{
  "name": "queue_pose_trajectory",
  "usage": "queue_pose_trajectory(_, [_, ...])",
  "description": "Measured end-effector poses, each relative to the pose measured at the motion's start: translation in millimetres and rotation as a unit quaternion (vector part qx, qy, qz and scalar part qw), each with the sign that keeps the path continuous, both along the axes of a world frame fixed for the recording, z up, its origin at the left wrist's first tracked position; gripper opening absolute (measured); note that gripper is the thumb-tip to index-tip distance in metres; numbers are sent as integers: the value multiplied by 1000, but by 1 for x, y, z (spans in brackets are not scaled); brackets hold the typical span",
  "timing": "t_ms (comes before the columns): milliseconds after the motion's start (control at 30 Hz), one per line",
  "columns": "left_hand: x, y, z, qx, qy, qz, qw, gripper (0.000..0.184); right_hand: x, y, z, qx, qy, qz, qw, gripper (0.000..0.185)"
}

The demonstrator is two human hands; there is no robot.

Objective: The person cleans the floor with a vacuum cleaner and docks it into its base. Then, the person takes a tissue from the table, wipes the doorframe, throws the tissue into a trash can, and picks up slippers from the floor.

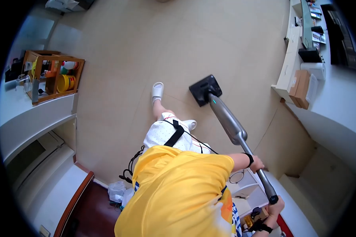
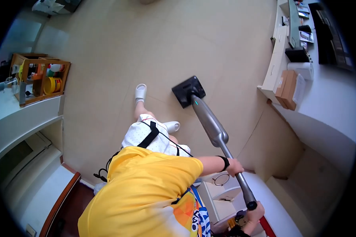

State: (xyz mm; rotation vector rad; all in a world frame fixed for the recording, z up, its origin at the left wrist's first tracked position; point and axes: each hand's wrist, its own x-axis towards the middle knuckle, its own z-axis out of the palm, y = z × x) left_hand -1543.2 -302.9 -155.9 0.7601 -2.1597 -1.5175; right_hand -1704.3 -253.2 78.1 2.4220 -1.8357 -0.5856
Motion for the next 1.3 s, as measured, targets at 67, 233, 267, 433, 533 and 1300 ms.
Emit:
queue_pose_trajectory(67, [12,-6,14,8,6,15,1000,28,33,-13,21,8,12,41,999,12])
queue_pose_trajectory(233, [58,-30,21,16,-13,68,997,30,103,-55,36,-14,14,120,993,13])
queue_pose_trajectory(267, [77,-37,20,17,-14,88,996,30,118,-66,34,-15,11,137,990,13])
queue_pose_trajectory(433, [191,-68,13,9,-15,170,985,28,223,-115,25,-26,-33,190,981,13])
queue_pose_trajectory(533, [269,-78,2,-6,-23,217,976,24,290,-138,12,-27,-58,219,974,15])
queue_pose_trajectory(1300, [648,143,-120,135,-443,494,736,20,615,5,-231,388,-194,284,855,14])
